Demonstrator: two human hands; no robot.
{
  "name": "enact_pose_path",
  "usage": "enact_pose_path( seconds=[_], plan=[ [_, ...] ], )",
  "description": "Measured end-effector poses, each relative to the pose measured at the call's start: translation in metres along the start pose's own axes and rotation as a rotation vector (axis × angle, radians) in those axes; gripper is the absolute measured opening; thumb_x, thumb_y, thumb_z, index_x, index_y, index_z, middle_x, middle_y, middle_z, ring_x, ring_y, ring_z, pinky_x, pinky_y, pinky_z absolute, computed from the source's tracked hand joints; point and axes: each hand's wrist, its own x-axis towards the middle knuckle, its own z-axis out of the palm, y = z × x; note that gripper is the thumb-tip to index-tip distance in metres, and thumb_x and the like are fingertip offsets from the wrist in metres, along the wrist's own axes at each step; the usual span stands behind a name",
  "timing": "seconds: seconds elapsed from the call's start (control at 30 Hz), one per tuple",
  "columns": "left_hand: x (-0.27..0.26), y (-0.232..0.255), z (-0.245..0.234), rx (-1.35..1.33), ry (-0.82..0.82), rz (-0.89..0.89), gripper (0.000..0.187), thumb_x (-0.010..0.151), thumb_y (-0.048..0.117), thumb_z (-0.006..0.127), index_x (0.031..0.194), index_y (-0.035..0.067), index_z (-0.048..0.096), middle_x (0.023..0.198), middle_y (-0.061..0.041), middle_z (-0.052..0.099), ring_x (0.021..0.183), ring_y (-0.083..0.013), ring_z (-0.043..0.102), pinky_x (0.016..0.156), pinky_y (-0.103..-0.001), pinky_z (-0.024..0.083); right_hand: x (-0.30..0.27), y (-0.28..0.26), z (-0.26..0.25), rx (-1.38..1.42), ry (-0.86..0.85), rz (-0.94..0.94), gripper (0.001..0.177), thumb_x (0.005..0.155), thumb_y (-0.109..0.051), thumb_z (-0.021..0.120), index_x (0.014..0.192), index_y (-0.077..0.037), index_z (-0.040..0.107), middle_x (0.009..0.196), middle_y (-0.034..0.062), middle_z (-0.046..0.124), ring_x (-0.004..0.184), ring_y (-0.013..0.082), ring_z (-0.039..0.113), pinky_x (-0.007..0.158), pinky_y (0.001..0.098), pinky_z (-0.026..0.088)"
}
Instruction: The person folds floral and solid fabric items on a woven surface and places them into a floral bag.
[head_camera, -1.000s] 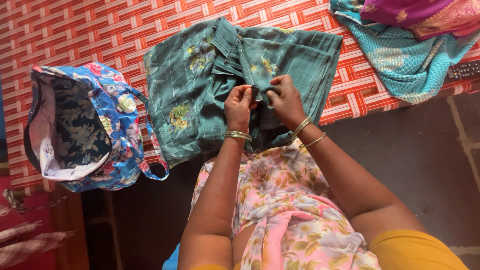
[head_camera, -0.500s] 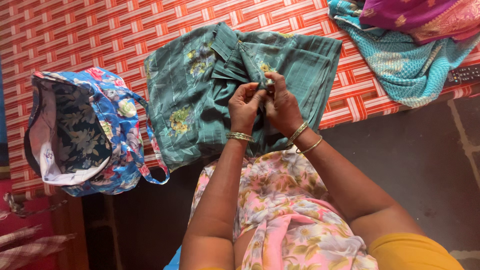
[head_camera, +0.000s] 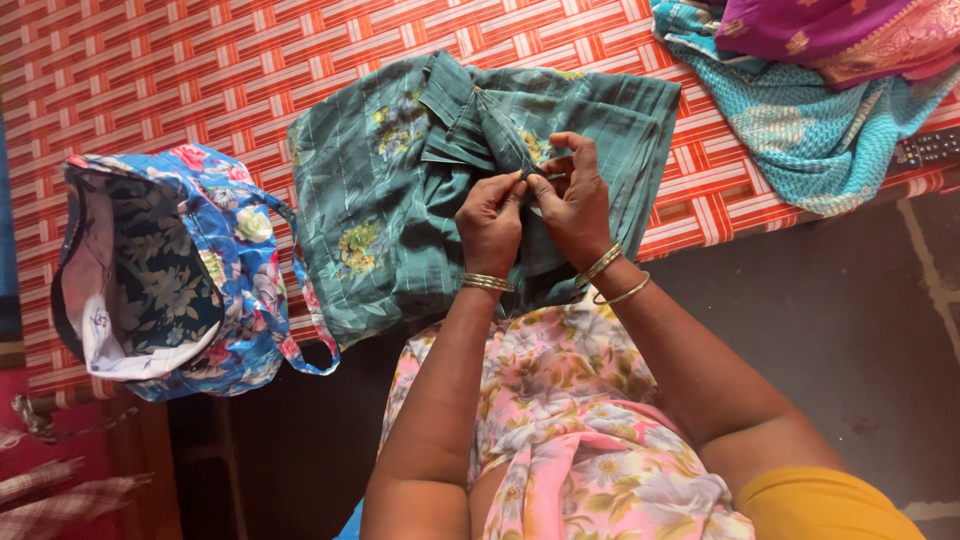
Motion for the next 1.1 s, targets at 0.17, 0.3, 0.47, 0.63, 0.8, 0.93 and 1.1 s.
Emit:
enact_pose_path(
  seconds=[0.17, 0.3, 0.47, 0.63, 0.8, 0.93, 1.1],
  plan=[
    [0.002, 0.016, 0.0, 0.031, -0.06, 0.042, 0.023, 0.093, 0.005, 0.075, 0.116, 0.004, 0.075, 0.103, -0.01, 0.078, 0.087, -0.0137, 0.075, 0.076, -0.027, 0.06, -0.003, -0.014, -0.003, -0.2, -0.014, -0.118, 0.056, 0.097, 0.004, 0.067, 0.145, -0.01, 0.043, 0.101, 0.0102, 0.072, 0.087, 0.0175, 0.076, 0.075, 0.0292, 0.062],
    [0.009, 0.019, 0.003, 0.011, -0.03, -0.062, 0.029, 0.088, 0.007, 0.08, 0.115, 0.003, 0.073, 0.098, -0.009, 0.079, 0.082, -0.0103, 0.074, 0.074, -0.026, 0.06, -0.011, -0.022, -0.005, -0.196, -0.071, -0.211, 0.072, 0.096, 0.009, 0.055, 0.159, -0.012, 0.028, 0.112, 0.015, 0.074, 0.102, 0.023, 0.076, 0.088, 0.0334, 0.06],
    [0.019, -0.002, 0.007, -0.045, -0.015, -0.107, 0.019, 0.092, 0.004, 0.074, 0.11, 0.003, 0.075, 0.094, -0.005, 0.079, 0.081, -0.0062, 0.072, 0.073, -0.025, 0.058, 0.006, 0.013, -0.012, 0.125, -0.193, -0.07, 0.077, 0.087, 0.012, 0.056, 0.156, -0.012, 0.032, 0.121, 0.0168, 0.071, 0.114, 0.0228, 0.072, 0.097, 0.0343, 0.058],
    [0.028, -0.016, -0.003, 0.019, 0.054, -0.232, 0.011, 0.095, 0.007, 0.073, 0.104, 0.002, 0.075, 0.085, 0.0, 0.075, 0.073, -0.0045, 0.061, 0.065, -0.023, 0.05, 0.074, 0.103, -0.059, -0.346, -0.17, 0.005, 0.036, 0.093, -0.006, 0.07, 0.129, -0.007, 0.065, 0.12, 0.0156, 0.073, 0.111, 0.0279, 0.071, 0.097, 0.0373, 0.056],
    [0.044, -0.005, -0.048, -0.369, 0.188, -0.119, 0.003, 0.101, 0.004, 0.065, 0.103, 0.002, 0.064, 0.095, 0.002, 0.061, 0.085, -0.0062, 0.052, 0.076, -0.023, 0.045, 0.136, 0.19, -0.127, -0.924, -0.023, 0.056, 0.055, 0.092, -0.015, 0.073, 0.141, -0.002, 0.053, 0.141, 0.0222, 0.058, 0.122, 0.0461, 0.055, 0.103, 0.0506, 0.043],
    [0.059, 0.014, -0.086, -0.322, 0.325, -0.02, 0.003, 0.103, 0.002, 0.064, 0.106, 0.004, 0.063, 0.097, 0.002, 0.059, 0.088, -0.0069, 0.052, 0.082, -0.022, 0.045, 0.145, 0.206, -0.144, -1.038, -0.082, 0.213, 0.069, 0.088, -0.017, 0.076, 0.149, -0.008, 0.045, 0.139, 0.0232, 0.055, 0.125, 0.0455, 0.051, 0.103, 0.05, 0.042],
    [0.071, 0.021, -0.091, -0.268, 0.361, 0.046, 0.005, 0.104, 0.001, 0.064, 0.109, 0.003, 0.063, 0.097, 0.002, 0.061, 0.089, -0.0069, 0.053, 0.083, -0.022, 0.045, 0.143, 0.191, -0.143, -0.996, 0.018, 0.286, 0.037, 0.082, -0.025, 0.086, 0.113, -0.009, 0.074, 0.121, 0.0207, 0.066, 0.118, 0.0404, 0.059, 0.102, 0.0453, 0.048]
  ],
)
